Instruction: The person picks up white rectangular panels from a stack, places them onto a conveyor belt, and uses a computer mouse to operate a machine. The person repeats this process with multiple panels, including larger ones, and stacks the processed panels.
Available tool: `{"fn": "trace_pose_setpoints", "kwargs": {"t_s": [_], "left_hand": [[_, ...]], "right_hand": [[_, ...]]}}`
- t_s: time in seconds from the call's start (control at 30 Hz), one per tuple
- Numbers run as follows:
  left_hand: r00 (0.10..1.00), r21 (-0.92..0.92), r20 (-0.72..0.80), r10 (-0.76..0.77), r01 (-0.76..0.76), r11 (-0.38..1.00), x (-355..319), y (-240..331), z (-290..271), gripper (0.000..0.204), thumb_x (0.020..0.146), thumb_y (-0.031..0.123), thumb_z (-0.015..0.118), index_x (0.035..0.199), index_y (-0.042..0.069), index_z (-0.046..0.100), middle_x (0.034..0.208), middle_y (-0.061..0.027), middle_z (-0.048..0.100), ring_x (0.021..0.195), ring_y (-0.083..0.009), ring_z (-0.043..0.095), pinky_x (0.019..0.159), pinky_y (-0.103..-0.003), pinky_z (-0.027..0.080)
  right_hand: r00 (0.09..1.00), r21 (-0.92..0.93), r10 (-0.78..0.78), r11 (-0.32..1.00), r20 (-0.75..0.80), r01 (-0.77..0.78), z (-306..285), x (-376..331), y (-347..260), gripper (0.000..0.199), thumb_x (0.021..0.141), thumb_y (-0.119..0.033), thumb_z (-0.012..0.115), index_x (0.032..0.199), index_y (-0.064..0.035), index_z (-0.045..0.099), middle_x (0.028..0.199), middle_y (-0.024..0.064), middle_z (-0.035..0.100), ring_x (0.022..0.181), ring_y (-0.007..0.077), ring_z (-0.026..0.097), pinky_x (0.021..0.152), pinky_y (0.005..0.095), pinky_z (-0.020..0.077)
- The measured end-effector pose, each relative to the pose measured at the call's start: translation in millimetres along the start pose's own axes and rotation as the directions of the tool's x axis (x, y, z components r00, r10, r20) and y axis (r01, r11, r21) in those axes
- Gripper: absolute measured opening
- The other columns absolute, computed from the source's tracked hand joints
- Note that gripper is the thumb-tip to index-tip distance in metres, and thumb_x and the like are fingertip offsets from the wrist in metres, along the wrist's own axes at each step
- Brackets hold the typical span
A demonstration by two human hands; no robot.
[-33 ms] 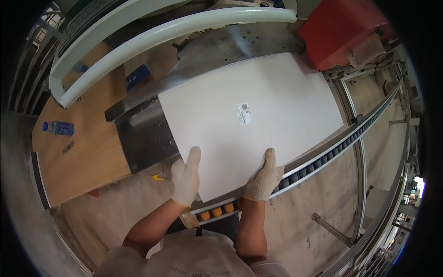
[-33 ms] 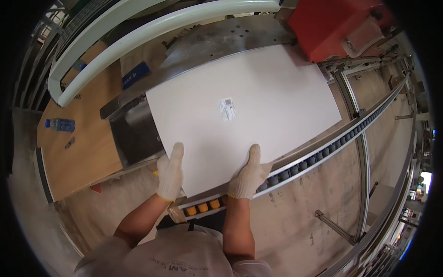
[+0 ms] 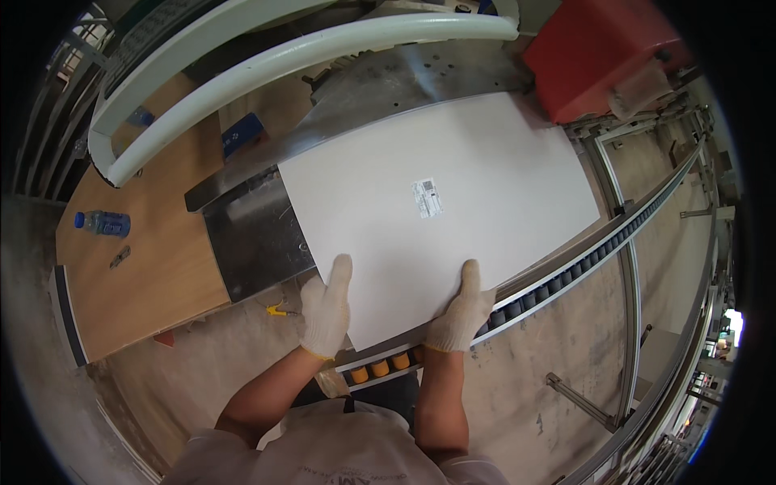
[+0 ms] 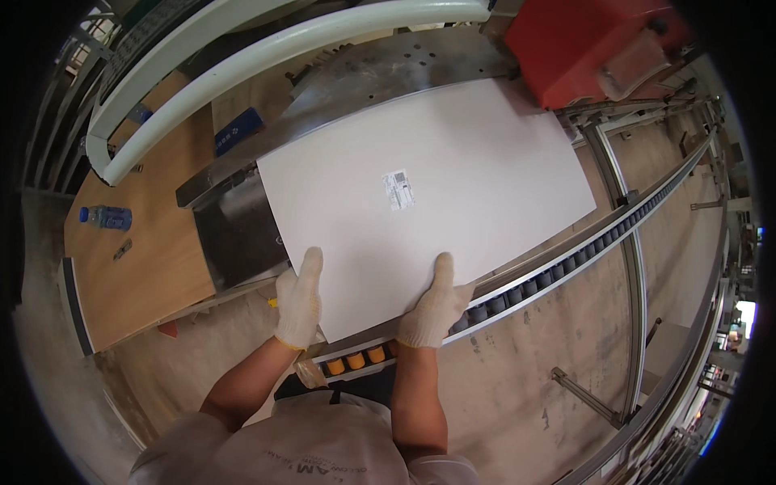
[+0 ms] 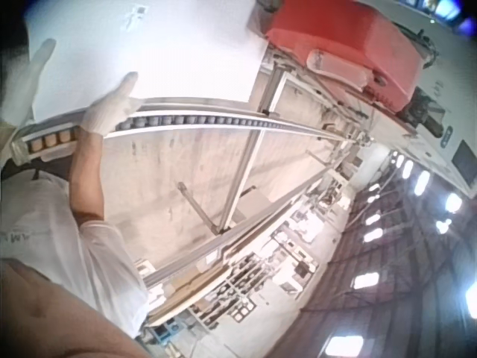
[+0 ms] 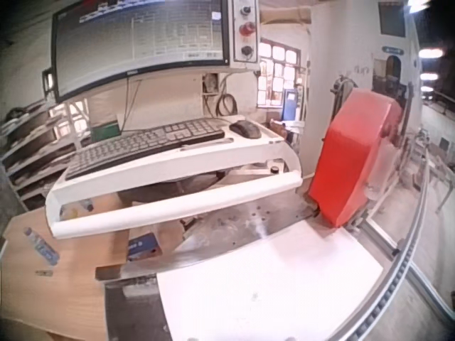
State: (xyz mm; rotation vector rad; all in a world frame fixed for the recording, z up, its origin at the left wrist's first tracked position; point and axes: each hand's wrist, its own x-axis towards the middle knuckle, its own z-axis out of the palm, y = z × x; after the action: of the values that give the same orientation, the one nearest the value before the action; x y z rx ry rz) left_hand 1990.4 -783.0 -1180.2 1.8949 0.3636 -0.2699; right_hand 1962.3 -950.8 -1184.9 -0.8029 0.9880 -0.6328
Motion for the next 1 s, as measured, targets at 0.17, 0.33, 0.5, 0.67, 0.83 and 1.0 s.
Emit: {"fn": "trace_pose_setpoints", "kwargs": {"t_s": [0.17,0.33,0.5,0.67,0.83,1.0], "left_hand": [[0.987,0.090,-0.119,-0.104,0.115,0.989,-6,8,2,0.061,0.108,0.047,0.061,0.108,-0.014,0.069,0.095,-0.0163,0.073,0.090,-0.0212,0.062,0.088,-0.040,0.049],[0.989,-0.378,-0.002,-0.149,0.137,0.916,-15,-3,-4,0.063,0.114,0.042,0.051,0.148,-0.011,0.050,0.143,-0.0198,0.061,0.127,-0.0263,0.058,0.109,-0.036,0.045],[0.988,-0.409,0.007,-0.156,0.145,0.901,-27,-7,-14,0.064,0.115,0.042,0.049,0.152,-0.010,0.046,0.149,-0.0209,0.057,0.133,-0.0273,0.055,0.112,-0.038,0.043],[0.990,-0.053,0.069,-0.124,0.128,0.990,-20,7,-7,0.060,0.113,0.046,0.053,0.132,-0.010,0.065,0.124,-0.0110,0.073,0.111,-0.0227,0.066,0.097,-0.037,0.051],[0.988,-0.238,0.004,0.152,-0.146,0.960,9,5,24,0.064,0.108,0.052,0.059,0.109,-0.010,0.073,0.097,-0.0163,0.078,0.089,-0.0254,0.071,0.083,-0.043,0.053],[0.997,0.030,0.046,0.054,-0.056,0.998,26,7,36,0.070,0.106,0.054,0.058,0.104,-0.015,0.071,0.087,-0.0225,0.073,0.083,-0.0274,0.070,0.080,-0.040,0.053]], "right_hand": [[0.999,0.065,0.035,0.997,-0.011,-0.035,3,-16,9,0.058,0.098,-0.004,0.066,0.150,0.0060,0.044,0.136,0.0148,0.060,0.119,0.0240,0.060,0.104,0.0384,0.0501],[1.000,-0.016,0.023,1.000,0.009,-0.023,5,-24,4,0.048,0.100,-0.008,0.066,0.144,0.0063,0.052,0.132,0.0134,0.063,0.115,0.0208,0.062,0.104,0.0360,0.0499],[0.999,0.001,0.045,0.999,0.019,-0.045,-3,-29,6,0.045,0.100,-0.009,0.065,0.140,0.0064,0.054,0.131,0.0135,0.064,0.114,0.0216,0.062,0.102,0.0360,0.0499],[0.996,-0.018,-0.083,0.996,0.030,0.084,0,-17,3,0.046,0.101,-0.014,0.066,0.140,0.0077,0.054,0.129,0.0141,0.065,0.113,0.0231,0.064,0.100,0.0355,0.0522],[0.999,-0.051,0.053,0.997,-0.014,-0.053,7,-3,-8,0.052,0.101,-0.017,0.068,0.143,0.0089,0.051,0.132,0.0169,0.064,0.112,0.0256,0.064,0.096,0.0387,0.0552],[1.000,-0.068,0.000,0.998,0.017,0.002,14,-29,13,0.058,0.098,-0.010,0.073,0.147,0.0089,0.048,0.133,0.0165,0.064,0.112,0.0250,0.065,0.092,0.0376,0.0576]]}}
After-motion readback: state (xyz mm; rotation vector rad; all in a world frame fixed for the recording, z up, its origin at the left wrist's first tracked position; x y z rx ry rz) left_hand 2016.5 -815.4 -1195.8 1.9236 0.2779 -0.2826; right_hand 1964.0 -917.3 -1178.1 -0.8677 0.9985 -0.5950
